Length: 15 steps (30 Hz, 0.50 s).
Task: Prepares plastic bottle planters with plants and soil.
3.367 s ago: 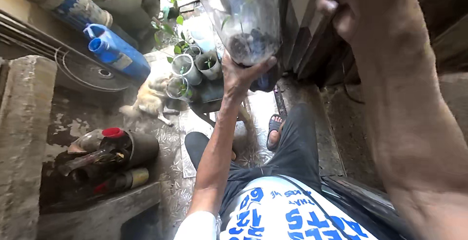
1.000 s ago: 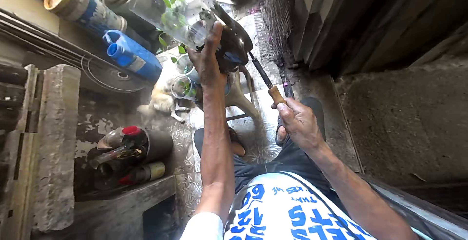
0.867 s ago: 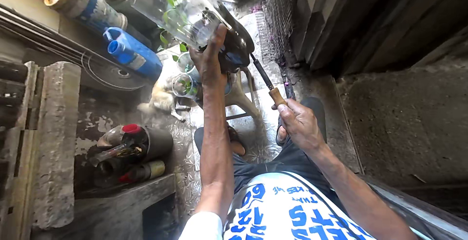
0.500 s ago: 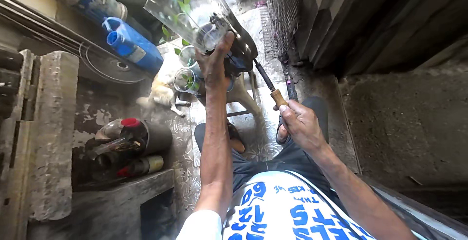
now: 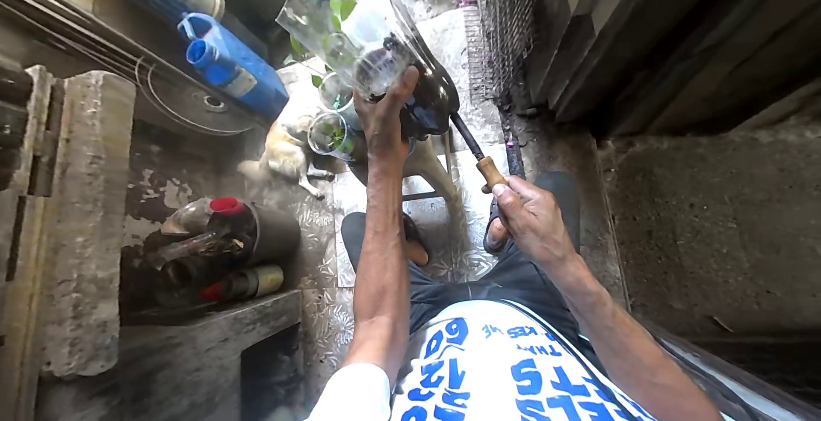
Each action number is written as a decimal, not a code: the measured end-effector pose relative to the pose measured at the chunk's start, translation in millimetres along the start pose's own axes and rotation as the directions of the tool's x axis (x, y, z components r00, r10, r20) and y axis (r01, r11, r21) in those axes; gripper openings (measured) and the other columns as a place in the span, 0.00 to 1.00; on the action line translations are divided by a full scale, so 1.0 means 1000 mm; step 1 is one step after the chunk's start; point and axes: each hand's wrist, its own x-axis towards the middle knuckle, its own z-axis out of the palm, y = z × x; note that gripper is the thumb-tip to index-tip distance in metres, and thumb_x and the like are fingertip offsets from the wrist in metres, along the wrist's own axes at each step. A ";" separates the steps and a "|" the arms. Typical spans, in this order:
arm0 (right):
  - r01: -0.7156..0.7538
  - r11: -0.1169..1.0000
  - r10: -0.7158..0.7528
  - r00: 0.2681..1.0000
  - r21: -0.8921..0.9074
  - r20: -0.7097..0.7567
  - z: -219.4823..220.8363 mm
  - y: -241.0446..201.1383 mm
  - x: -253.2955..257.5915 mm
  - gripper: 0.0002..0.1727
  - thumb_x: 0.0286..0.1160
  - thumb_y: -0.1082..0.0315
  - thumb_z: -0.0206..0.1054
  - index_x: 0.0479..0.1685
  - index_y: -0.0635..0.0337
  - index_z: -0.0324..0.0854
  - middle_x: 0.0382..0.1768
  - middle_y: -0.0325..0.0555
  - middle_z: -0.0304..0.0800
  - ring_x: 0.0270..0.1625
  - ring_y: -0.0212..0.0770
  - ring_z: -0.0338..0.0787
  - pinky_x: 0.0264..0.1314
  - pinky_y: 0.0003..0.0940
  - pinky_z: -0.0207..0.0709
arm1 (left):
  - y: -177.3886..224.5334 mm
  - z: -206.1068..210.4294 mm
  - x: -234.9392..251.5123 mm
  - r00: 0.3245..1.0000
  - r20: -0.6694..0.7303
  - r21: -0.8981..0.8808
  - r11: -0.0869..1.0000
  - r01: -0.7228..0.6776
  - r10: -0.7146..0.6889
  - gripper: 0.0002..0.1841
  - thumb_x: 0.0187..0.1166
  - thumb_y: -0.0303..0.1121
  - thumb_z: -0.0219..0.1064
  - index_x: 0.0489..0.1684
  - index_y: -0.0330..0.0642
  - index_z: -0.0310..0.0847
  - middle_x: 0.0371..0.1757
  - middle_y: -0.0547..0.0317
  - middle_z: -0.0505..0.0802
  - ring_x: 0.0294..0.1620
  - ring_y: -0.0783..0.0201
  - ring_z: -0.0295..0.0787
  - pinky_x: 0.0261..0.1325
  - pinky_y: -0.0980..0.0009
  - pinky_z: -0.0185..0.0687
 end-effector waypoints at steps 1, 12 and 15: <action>0.002 1.000 -0.002 1.000 -0.004 0.002 0.000 0.000 -0.002 0.19 0.91 0.53 0.54 0.55 0.55 0.86 0.15 0.35 0.73 0.13 0.31 0.71 0.15 0.27 0.68 | 0.000 -0.001 0.000 1.000 0.003 0.002 1.000 0.004 -0.004 0.47 0.52 0.38 0.87 0.73 0.36 0.62 0.56 0.49 0.88 0.55 0.57 0.90 0.58 0.55 0.91; -0.039 0.992 0.039 0.999 -0.116 -0.006 -0.025 0.017 -0.019 0.20 0.87 0.45 0.60 0.58 0.50 0.84 0.24 0.32 0.82 0.17 0.26 0.73 0.19 0.24 0.69 | -0.011 -0.054 0.012 0.995 0.091 0.271 0.962 0.024 -0.050 0.60 0.42 0.35 0.91 0.84 0.33 0.56 0.68 0.48 0.85 0.66 0.60 0.86 0.69 0.62 0.87; -0.103 0.990 0.104 0.995 -0.093 0.003 -0.024 0.028 -0.013 0.19 0.88 0.47 0.59 0.56 0.50 0.83 0.20 0.32 0.78 0.16 0.27 0.71 0.18 0.24 0.67 | -0.025 -0.072 0.015 0.988 0.146 0.359 0.929 -0.094 0.044 0.54 0.39 0.32 0.92 0.77 0.31 0.65 0.66 0.49 0.87 0.66 0.61 0.87 0.71 0.60 0.85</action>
